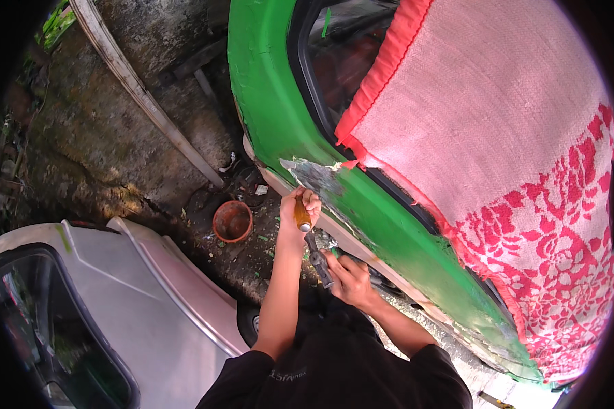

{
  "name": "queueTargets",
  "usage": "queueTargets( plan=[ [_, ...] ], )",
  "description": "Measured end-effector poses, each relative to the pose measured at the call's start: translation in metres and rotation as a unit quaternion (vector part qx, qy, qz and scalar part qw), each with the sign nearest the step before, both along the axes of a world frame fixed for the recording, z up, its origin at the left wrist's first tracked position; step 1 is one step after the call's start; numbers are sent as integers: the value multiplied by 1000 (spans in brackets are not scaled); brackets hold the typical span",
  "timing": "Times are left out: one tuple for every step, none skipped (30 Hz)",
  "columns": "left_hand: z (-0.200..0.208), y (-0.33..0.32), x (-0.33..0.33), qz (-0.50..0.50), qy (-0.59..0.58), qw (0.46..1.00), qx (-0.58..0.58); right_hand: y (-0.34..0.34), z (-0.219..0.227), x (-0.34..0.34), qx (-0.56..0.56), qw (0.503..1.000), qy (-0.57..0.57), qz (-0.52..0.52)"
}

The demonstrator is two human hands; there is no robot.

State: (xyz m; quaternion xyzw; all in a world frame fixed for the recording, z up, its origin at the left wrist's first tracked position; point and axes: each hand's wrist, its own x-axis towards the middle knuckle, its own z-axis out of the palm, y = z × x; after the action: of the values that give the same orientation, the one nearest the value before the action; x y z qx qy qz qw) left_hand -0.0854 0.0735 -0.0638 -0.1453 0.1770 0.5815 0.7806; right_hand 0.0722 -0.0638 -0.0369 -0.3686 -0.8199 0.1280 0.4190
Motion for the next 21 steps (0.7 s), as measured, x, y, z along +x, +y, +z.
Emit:
queueTargets(
  plan=[
    [-4, 3, -2, -3, -5, 1000, 3, -8, -2, 1, 0, 1000, 11, -5],
    [-8, 6, -4, -6, -10, 1000, 5, -9, -2, 1, 1, 1000, 21, -9],
    [-13, 6, -2, -14, 3, 999, 30, -10, 13, -1, 37, 996, 78, -9],
    [-14, 6, 0, -10, 6, 999, 36, -11, 22, 1, 52, 995, 83, 1],
    [-15, 7, 1, -5, 10, 999, 42, -11, 29, 4, 66, 994, 89, 11],
    [-14, 6, 2, -2, 15, 999, 46, -10, 33, 5, 77, 992, 96, 19],
    [-10, 5, 2, 1, -19, 999, 31, -7, 31, 2, 96, 986, 133, 11],
    [-14, 1, 0, -8, -23, 999, 45, -10, 33, 2, 87, 988, 129, -4],
    [-15, -2, -3, -16, -30, 997, 63, -11, 38, 3, 81, 989, 123, -17],
    [-16, -4, -5, -24, -36, 996, 80, -12, 41, 4, 75, 990, 117, -31],
    [-17, -5, -4, -29, -28, 995, 86, -11, 35, 4, 78, 988, 129, -38],
    [-10, -9, -2, -34, -18, 995, 90, -10, 35, 3, 79, 988, 130, -40],
    [-6, -11, -1, -40, -9, 995, 94, -8, 37, 2, 79, 987, 132, -43],
    [-7, -10, -2, -34, -5, 995, 94, -7, 37, 1, 80, 987, 134, -45],
    [-7, -6, -3, -27, -1, 995, 94, -7, 36, 1, 70, 988, 131, -39],
    [-7, -4, -4, -20, 2, 995, 95, -7, 35, 2, 60, 989, 127, -34],
    [-6, -4, -6, -18, -16, 995, 96, -7, 34, 2, 51, 991, 123, -28],
    [-5, -3, -9, -17, -29, 995, 97, -6, 34, 2, 48, 991, 120, -26],
    [-5, -3, -11, -15, -42, 994, 98, -6, 36, 1, 46, 992, 116, -25],
    [-4, -2, -14, -14, -55, 993, 99, -6, 37, 1, 43, 993, 112, -23],
    [-5, 0, -17, -24, -53, 995, 85, -5, 37, 0, 44, 993, 110, -20]
  ],
)
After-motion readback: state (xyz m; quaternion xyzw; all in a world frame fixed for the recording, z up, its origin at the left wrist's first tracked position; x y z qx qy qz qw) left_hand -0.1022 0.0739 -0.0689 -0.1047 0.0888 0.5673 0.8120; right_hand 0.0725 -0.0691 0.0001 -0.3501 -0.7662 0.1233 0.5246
